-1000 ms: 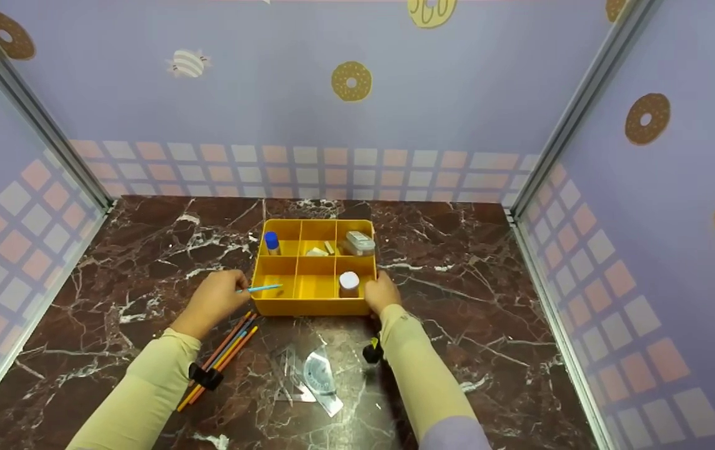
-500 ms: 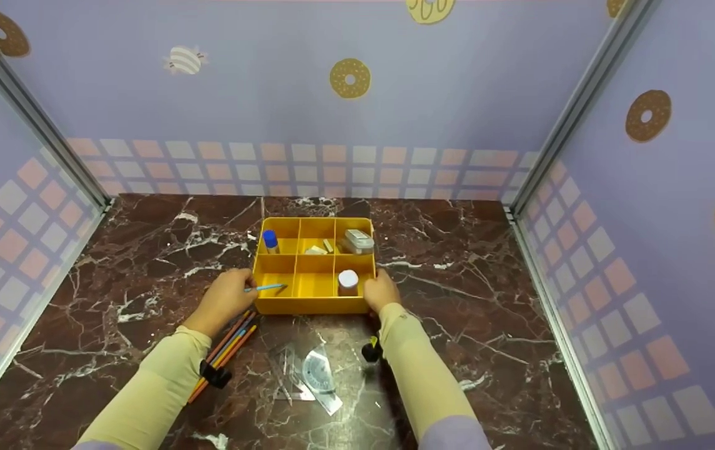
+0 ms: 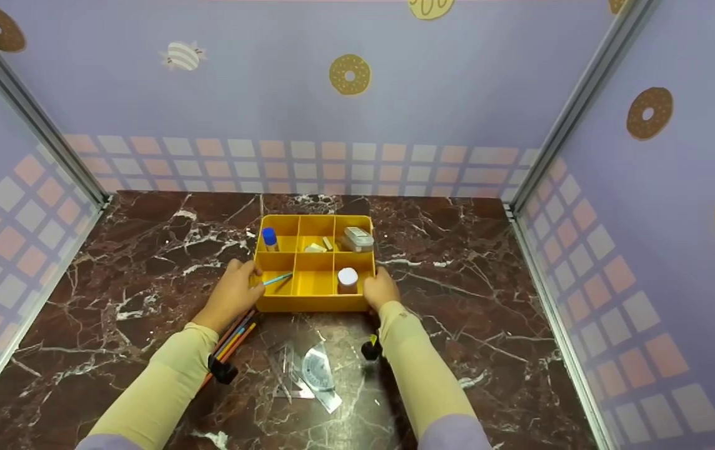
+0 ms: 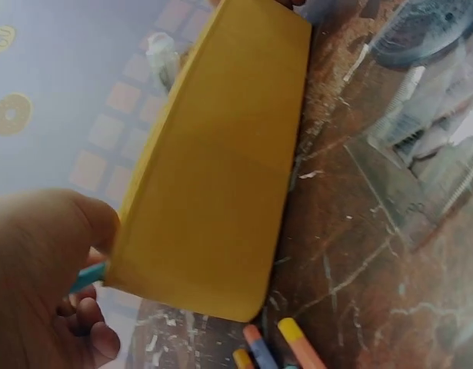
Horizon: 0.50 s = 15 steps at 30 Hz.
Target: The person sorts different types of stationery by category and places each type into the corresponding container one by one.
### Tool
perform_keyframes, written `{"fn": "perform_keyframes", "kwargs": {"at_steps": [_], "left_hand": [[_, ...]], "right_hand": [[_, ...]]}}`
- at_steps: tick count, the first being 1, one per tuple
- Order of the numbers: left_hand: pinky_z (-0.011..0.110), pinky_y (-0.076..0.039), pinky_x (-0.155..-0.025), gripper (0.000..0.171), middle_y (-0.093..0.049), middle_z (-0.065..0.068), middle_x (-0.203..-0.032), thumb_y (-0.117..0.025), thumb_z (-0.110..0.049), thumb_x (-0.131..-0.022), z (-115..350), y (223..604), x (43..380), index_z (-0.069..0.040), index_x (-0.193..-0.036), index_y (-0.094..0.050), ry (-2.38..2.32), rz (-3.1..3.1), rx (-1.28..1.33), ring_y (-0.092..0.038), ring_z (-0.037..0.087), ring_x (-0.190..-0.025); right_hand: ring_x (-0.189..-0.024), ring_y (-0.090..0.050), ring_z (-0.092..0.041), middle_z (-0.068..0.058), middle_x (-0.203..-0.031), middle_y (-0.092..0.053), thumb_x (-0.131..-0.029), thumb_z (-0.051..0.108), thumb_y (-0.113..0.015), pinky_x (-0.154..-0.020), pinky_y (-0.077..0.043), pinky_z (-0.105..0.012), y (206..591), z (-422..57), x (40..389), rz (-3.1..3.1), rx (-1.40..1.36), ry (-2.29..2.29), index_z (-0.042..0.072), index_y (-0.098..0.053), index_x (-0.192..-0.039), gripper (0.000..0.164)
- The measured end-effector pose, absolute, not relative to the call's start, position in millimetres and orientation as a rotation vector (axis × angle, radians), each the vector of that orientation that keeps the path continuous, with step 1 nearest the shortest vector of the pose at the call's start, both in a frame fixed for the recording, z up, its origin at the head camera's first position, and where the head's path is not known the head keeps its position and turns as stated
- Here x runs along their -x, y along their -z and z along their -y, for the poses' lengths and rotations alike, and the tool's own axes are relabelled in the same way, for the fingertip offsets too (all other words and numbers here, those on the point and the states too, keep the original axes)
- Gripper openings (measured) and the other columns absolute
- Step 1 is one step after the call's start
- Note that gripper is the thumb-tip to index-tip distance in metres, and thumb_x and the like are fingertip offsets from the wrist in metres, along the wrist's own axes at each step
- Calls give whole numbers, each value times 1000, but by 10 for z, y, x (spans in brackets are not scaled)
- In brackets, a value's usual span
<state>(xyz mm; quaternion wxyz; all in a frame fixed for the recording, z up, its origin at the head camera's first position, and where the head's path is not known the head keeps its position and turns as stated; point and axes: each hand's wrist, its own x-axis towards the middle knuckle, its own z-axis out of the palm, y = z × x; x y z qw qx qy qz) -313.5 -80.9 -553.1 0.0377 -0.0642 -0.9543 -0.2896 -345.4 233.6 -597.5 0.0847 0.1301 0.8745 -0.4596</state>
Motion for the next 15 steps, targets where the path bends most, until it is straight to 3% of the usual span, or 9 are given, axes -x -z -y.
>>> {"fn": "perform_keyframes", "kwargs": {"at_steps": [6, 11, 15], "left_hand": [[50, -48, -87, 31, -49, 16, -106, -68, -16, -89, 821, 5608, 3174, -5, -117, -59, 910, 2882, 211, -56, 35, -96], [47, -44, -86, 34, -48, 14, -106, -62, -21, -93, 868, 5639, 3181, -6, -123, -58, 966, 2833, 226, -49, 32, -94], [49, -44, -89, 33, -51, 18, -110, -52, -16, -95, 958, 5598, 3163, -4, -125, -58, 1084, 2761, 202, -51, 35, -99]], "right_hand": [[-92, -62, -39, -25, -124, -60, -89, 14, -42, -41, -49, -36, 5953, -2331, 3461, -2609, -387, 1382, 1, -52, -138, 52], [-82, -62, -37, -28, -117, -61, -87, 12, -42, -39, -48, -36, 5961, -2330, 3448, -2615, -359, 1421, -3, -53, -134, 51], [-77, -61, -33, -27, -115, -61, -87, 12, -42, -39, -49, -35, 5979, -2324, 3438, -2612, -371, 1417, -3, -52, -135, 51]]}}
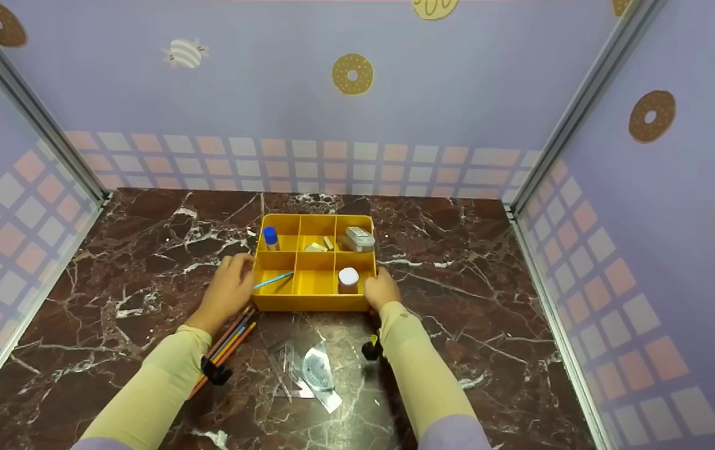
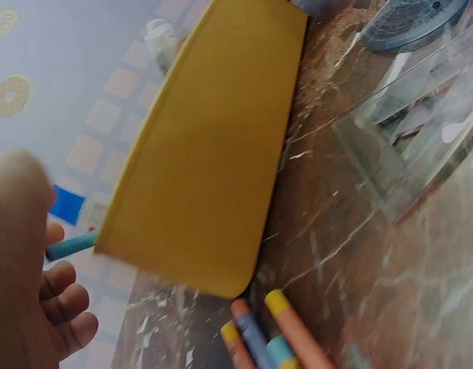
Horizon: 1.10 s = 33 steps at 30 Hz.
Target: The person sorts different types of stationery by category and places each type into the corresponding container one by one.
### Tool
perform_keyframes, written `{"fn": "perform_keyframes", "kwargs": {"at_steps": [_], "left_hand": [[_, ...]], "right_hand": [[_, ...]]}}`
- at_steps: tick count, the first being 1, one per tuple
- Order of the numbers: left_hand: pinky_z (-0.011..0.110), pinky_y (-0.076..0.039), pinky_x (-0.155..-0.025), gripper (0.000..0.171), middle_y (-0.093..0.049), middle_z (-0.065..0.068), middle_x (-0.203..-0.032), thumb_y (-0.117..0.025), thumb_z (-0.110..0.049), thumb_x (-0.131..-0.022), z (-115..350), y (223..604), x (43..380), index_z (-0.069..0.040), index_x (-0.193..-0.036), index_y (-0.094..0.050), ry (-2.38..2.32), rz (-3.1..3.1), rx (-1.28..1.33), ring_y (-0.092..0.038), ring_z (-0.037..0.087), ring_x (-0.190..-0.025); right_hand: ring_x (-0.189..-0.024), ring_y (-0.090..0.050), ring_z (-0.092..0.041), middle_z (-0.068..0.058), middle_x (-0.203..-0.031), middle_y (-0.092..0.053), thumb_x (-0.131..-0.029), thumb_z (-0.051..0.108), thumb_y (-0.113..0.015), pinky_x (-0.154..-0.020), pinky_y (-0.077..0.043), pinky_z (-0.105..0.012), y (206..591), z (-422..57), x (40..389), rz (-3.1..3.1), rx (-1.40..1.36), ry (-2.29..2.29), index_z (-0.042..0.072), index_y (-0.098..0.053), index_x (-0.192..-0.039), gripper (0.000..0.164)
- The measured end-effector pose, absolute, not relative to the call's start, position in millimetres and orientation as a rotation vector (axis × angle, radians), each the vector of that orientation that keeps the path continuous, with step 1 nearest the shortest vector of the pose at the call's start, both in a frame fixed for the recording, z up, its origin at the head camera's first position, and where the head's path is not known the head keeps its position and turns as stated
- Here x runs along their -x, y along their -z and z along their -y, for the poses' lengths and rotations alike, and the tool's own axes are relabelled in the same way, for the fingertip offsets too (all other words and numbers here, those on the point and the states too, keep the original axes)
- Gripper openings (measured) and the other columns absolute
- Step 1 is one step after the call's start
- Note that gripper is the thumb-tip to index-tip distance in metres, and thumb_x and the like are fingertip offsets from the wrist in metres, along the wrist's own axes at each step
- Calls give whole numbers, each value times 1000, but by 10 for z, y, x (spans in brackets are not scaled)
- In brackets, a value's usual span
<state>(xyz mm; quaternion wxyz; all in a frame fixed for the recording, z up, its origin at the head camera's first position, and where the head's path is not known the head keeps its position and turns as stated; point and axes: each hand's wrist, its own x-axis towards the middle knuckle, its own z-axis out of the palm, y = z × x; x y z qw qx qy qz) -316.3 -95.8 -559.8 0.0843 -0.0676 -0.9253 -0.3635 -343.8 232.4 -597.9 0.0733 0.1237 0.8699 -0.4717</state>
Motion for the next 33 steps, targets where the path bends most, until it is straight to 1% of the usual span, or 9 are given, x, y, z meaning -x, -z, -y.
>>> {"fn": "perform_keyframes", "kwargs": {"at_steps": [4, 8, 12, 15, 17, 19, 22, 29, 33], "left_hand": [[52, -45, -94, 30, -56, 21, -113, -45, -9, -93, 1121, 5532, 3103, -2, -120, -58, 1177, 2728, 154, -56, 39, -105], [54, -46, -92, 23, -60, 21, -108, -43, -10, -95, 1315, 5509, 2983, -2, -111, -58, 1162, 2812, 124, -59, 39, -102], [52, -48, -84, 15, -59, 16, -91, -42, -13, -98, 1490, 5527, 2809, -5, -97, -56, 1057, 2956, 120, -59, 35, -87], [47, -48, -72, 9, -55, 9, -79, -50, -14, -94, 1603, 5549, 2669, -9, -87, -53, 958, 3099, 114, -55, 28, -73], [43, -46, -66, 7, -53, 6, -73, -56, -12, -88, 1663, 5565, 2579, -10, -82, -52, 904, 3187, 130, -52, 24, -67], [39, -44, -63, 9, -53, 3, -71, -61, -10, -81, 1705, 5579, 2492, -11, -79, -53, 867, 3260, 143, -50, 21, -64], [36, -41, -60, 15, -51, 0, -67, -66, -9, -77, 1730, 5613, 2396, -12, -74, -52, 798, 3310, 162, -48, 19, -61], [30, -32, -50, 27, -43, -5, -54, -67, -6, -76, 1700, 5736, 2335, -15, -59, -47, 739, 3340, 164, -41, 14, -49], [28, -33, -44, 28, -47, -5, -48, -64, -4, -77, 1688, 5774, 2309, -15, -56, -50, 748, 3333, 128, -45, 13, -41]], "right_hand": [[-76, -61, -32, -26, -116, -62, -87, 12, -42, -40, -49, -36, 5998, -2323, 3427, -2603, -377, 1422, -1, -52, -136, 51], [-75, -61, -32, -26, -116, -62, -88, 12, -42, -40, -49, -36, 6002, -2323, 3420, -2601, -379, 1416, -1, -52, -135, 50], [-76, -61, -32, -26, -117, -61, -87, 13, -42, -40, -49, -36, 5995, -2325, 3418, -2591, -393, 1401, 0, -52, -136, 52], [-74, -61, -32, -26, -118, -61, -87, 13, -42, -39, -49, -36, 5980, -2324, 3424, -2586, -391, 1406, 0, -51, -137, 52], [-71, -61, -32, -27, -118, -61, -88, 13, -42, -39, -49, -36, 5971, -2321, 3430, -2586, -385, 1411, 0, -51, -137, 51], [-68, -60, -31, -27, -117, -62, -89, 13, -42, -39, -48, -36, 5967, -2321, 3434, -2581, -387, 1416, 0, -51, -137, 51], [-69, -60, -31, -26, -118, -61, -90, 13, -42, -39, -48, -36, 5964, -2320, 3441, -2580, -386, 1414, 1, -51, -139, 51], [-71, -60, -32, -26, -119, -61, -89, 13, -40, -39, -48, -36, 5966, -2328, 3454, -2578, -382, 1393, 0, -49, -140, 53], [-72, -60, -32, -26, -122, -60, -89, 13, -40, -40, -48, -36, 5967, -2326, 3441, -2583, -381, 1394, 0, -49, -141, 54]]}}
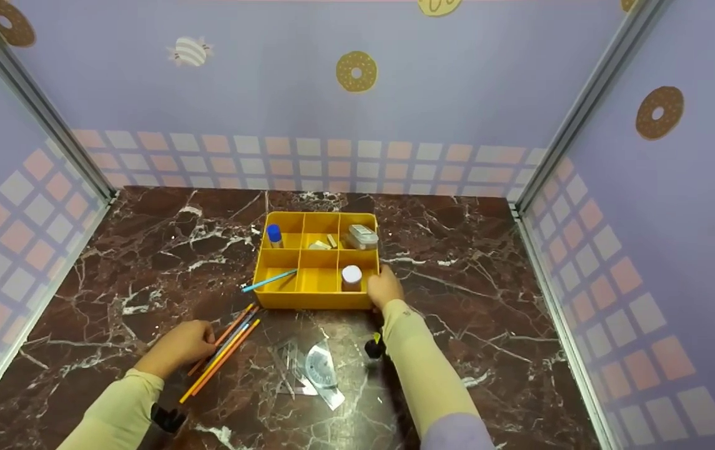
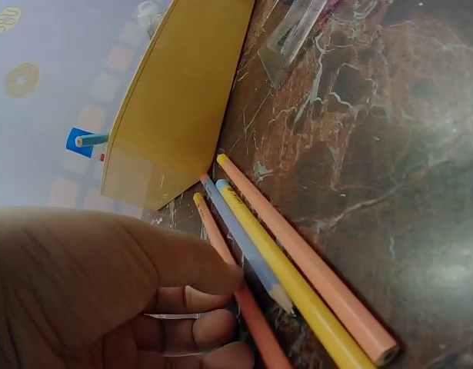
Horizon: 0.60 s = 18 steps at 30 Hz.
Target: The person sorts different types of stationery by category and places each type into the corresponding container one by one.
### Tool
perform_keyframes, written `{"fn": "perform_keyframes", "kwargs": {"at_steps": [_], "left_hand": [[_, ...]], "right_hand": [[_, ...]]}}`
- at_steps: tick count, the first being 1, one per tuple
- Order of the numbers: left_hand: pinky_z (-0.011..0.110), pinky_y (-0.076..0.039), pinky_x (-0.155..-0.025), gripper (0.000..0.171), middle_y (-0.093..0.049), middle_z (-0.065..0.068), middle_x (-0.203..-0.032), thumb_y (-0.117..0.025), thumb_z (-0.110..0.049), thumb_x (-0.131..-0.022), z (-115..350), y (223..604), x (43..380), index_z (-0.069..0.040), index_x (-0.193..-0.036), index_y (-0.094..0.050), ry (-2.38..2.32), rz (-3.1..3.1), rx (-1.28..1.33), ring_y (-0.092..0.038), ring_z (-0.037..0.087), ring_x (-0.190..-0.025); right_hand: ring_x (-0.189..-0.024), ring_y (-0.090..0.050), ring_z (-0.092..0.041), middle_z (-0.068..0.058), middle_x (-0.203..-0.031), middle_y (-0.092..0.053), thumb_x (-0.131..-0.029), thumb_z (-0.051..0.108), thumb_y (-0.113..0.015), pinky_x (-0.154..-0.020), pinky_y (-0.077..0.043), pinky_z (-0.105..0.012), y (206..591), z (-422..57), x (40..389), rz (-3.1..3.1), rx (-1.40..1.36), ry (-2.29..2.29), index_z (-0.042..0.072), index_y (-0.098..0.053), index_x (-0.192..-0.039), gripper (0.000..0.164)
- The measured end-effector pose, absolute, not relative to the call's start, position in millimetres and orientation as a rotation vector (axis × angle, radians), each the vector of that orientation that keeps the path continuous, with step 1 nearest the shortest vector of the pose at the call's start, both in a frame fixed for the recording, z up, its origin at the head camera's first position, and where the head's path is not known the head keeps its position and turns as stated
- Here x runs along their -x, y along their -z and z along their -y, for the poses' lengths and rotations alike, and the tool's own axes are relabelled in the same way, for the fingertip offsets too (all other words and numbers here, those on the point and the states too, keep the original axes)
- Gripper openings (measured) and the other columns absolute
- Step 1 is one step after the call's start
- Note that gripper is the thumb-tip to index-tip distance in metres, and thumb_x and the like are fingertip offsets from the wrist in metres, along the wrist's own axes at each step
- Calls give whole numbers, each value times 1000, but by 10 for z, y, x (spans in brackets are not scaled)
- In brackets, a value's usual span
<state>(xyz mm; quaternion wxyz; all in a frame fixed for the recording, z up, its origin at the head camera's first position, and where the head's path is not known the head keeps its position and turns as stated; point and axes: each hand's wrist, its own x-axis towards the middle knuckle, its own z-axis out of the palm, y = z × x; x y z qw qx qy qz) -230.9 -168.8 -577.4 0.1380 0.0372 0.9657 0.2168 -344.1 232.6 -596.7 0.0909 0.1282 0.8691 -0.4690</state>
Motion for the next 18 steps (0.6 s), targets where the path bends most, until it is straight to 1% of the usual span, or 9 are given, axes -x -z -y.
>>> {"fn": "perform_keyframes", "kwargs": {"at_steps": [3, 6, 8, 12, 15, 18], "left_hand": [[28, -31, -42, 33, -44, -6, -44, -63, -3, -78, 1663, 5774, 2326, -15, -52, -48, -615, -2802, -95, -42, 13, -38], [29, -28, -44, 37, -35, -7, -47, -64, -2, -77, 1652, 5774, 2325, -17, -51, -43, -598, -2820, -105, -34, 13, -43], [30, -26, -46, 39, -32, -8, -48, -64, 0, -76, 1648, 5782, 2328, -17, -51, -40, -591, -2837, -128, -31, 13, -45], [30, -25, -46, 39, -31, -8, -48, -65, 1, -75, 1644, 5795, 2330, -16, -51, -40, -592, -2862, -161, -30, 13, -45], [31, -27, -46, 38, -33, -8, -47, -67, -1, -75, 1660, 5795, 2345, -15, -50, -41, -590, -2865, -154, -32, 13, -45], [34, -35, -47, 31, -40, -6, -49, -68, -4, -72, 1707, 5761, 2392, -14, -52, -47, -589, -2871, -140, -39, 15, -46]], "right_hand": [[-73, -60, -32, -26, -123, -60, -89, 12, -41, -40, -48, -36, 5952, -2339, 3447, -2581, -379, 1401, 1, -48, -142, 55], [-74, -59, -32, -26, -124, -59, -89, 12, -42, -40, -48, -36, 5952, -2334, 3437, -2574, -381, 1409, 1, -48, -142, 55], [-75, -60, -33, -26, -124, -59, -89, 11, -42, -40, -48, -36, 5950, -2334, 3436, -2577, -383, 1407, 1, -48, -142, 55], [-76, -60, -33, -27, -126, -59, -88, 12, -42, -40, -48, -36, 5957, -2339, 3439, -2581, -381, 1397, 1, -47, -143, 56], [-76, -61, -35, -27, -127, -58, -89, 12, -41, -40, -49, -36, 5962, -2339, 3439, -2585, -378, 1396, 1, -46, -144, 57], [-77, -61, -35, -27, -127, -58, -89, 13, -41, -39, -48, -36, 5961, -2331, 3438, -2588, -380, 1392, 1, -47, -144, 57]]}}
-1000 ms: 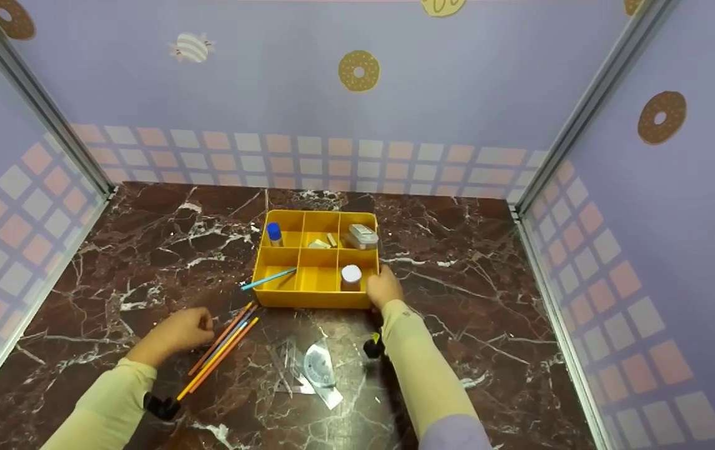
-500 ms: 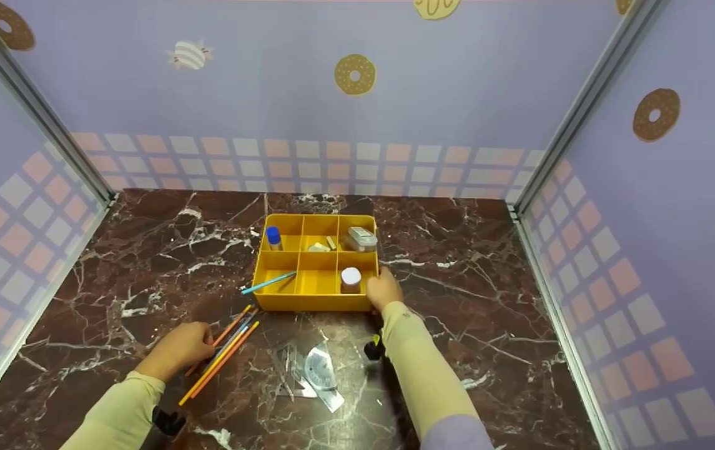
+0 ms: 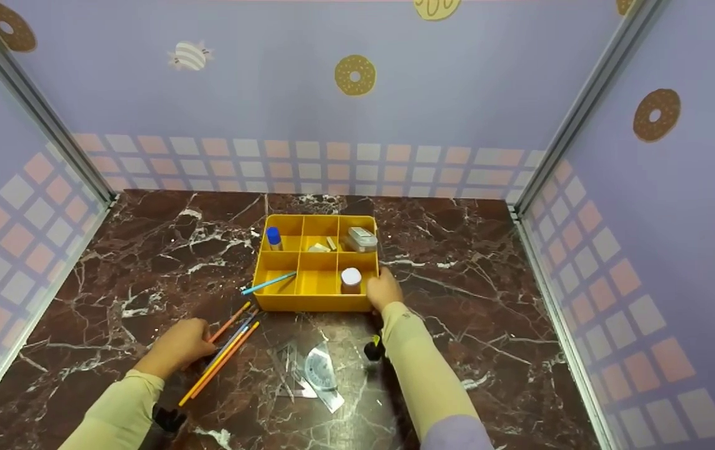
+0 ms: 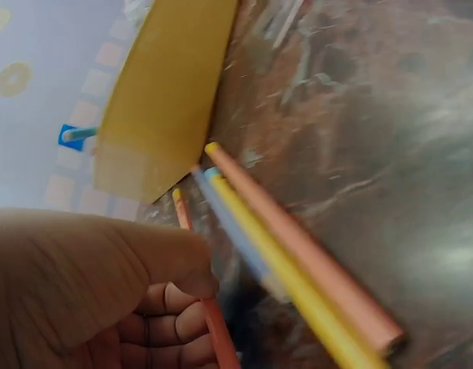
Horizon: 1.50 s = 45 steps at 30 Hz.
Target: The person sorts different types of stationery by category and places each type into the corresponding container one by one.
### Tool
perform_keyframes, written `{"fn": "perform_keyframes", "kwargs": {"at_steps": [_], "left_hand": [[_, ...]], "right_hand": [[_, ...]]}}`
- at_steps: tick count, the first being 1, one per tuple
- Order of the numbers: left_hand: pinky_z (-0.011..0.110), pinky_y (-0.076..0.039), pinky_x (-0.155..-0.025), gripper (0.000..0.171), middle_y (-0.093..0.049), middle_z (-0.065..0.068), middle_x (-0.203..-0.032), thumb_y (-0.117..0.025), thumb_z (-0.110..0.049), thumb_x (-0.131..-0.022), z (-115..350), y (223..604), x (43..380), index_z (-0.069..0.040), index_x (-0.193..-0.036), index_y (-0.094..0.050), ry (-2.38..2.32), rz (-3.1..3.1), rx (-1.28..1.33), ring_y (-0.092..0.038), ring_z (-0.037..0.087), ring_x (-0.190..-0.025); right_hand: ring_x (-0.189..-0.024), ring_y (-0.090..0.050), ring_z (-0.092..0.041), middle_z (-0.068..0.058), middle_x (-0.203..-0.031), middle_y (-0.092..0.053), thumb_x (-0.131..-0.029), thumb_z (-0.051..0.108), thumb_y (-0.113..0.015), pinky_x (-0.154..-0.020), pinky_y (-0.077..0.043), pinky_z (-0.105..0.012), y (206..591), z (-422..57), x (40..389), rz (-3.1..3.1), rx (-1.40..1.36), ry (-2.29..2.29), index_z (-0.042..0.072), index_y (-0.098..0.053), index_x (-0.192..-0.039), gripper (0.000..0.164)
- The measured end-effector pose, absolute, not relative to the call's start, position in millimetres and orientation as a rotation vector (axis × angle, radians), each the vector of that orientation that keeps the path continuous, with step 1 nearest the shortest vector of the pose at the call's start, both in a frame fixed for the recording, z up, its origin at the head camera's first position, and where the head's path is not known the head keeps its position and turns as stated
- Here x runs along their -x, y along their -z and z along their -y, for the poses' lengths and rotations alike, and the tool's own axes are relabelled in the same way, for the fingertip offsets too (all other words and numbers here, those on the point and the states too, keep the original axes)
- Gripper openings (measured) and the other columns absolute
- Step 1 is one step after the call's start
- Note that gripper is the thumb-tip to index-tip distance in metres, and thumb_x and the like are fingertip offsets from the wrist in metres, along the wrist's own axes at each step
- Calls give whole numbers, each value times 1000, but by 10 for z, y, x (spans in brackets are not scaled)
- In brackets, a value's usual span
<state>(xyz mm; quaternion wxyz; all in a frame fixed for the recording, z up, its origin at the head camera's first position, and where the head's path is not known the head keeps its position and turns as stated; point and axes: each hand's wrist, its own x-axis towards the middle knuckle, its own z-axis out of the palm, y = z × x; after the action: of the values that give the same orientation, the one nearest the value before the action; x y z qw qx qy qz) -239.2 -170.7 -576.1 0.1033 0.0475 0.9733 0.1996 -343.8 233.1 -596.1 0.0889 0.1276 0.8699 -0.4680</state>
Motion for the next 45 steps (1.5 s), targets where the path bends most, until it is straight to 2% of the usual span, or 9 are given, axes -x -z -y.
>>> {"fn": "perform_keyframes", "kwargs": {"at_steps": [4, 12, 19, 25, 32, 37, 41, 45], "left_hand": [[41, -47, -54, 16, -54, 0, -58, -69, -9, -72, 1798, 5617, 2489, -11, -63, -56, -613, -2898, -107, -51, 21, -53], [36, -41, -56, 11, -54, 1, -67, -68, -13, -77, 1752, 5215, 2690, -10, -80, -57, -841, -2984, -102, -50, 20, -59], [35, -44, -59, 8, -57, 1, -69, -67, -12, -76, 1489, 5032, 2833, -8, -81, -63, -924, -3030, -205, -52, 19, -63], [32, -41, -55, 8, -56, 3, -67, -67, -13, -82, 1288, 5018, 2936, -8, -80, -61, -892, -2986, -223, -50, 19, -59], [33, -39, -56, 16, -53, 2, -66, -68, -13, -85, 1104, 5091, 3040, -10, -72, -59, -855, -3014, -224, -47, 19, -59], [34, -37, -55, 16, -48, 0, -64, -66, -11, -82, 983, 5156, 3117, -9, -70, -55, -828, -3031, -199, -44, 20, -59], [40, -44, -59, 7, -59, 4, -68, -66, -9, -82, 880, 5203, 3180, -2, -81, -66, -826, -3019, -185, -51, 23, -62], [48, -52, -69, 15, -70, 14, -80, -67, -11, -83, 795, 5249, 3228, 3, -88, -72, -752, -3027, -165, -63, 30, -71]], "right_hand": [[-78, -60, -33, -26, -123, -60, -88, 13, -41, -39, -47, -34, 5967, -2318, 3442, -2596, -394, 1385, 0, -49, -140, 54], [-86, -61, -36, -25, -124, -60, -88, 12, -42, -40, -47, -34, 5971, -2311, 3449, -2605, -394, 1381, -1, -50, -139, 54], [-94, -62, -39, -26, -130, -58, -89, 13, -42, -41, -49, -36, 5973, -2324, 3449, -2589, -395, 1388, 0, -47, -143, 56], [-84, -61, -37, -26, -125, -59, -89, 13, -42, -39, -47, -35, 5962, -2327, 3445, -2589, -382, 1399, 1, -48, -142, 55], [-95, -62, -39, -24, -127, -59, -88, 12, -42, -41, -48, -35, 5967, -2321, 3440, -2614, -368, 1384, -1, -51, -138, 52], [-81, -62, -35, -26, -121, -61, -87, 12, -43, -39, -47, -35, 5978, -2326, 3452, -2607, -377, 1402, -1, -50, -139, 54], [-74, -61, -33, -26, -121, -61, -87, 12, -43, -38, -48, -35, 5978, -2325, 3456, -2583, -400, 1419, 1, -50, -140, 55], [-74, -61, -33, -25, -121, -61, -87, 12, -42, -39, -48, -36, 5982, -2321, 3449, -2575, -409, 1417, 2, -50, -140, 54]]}}
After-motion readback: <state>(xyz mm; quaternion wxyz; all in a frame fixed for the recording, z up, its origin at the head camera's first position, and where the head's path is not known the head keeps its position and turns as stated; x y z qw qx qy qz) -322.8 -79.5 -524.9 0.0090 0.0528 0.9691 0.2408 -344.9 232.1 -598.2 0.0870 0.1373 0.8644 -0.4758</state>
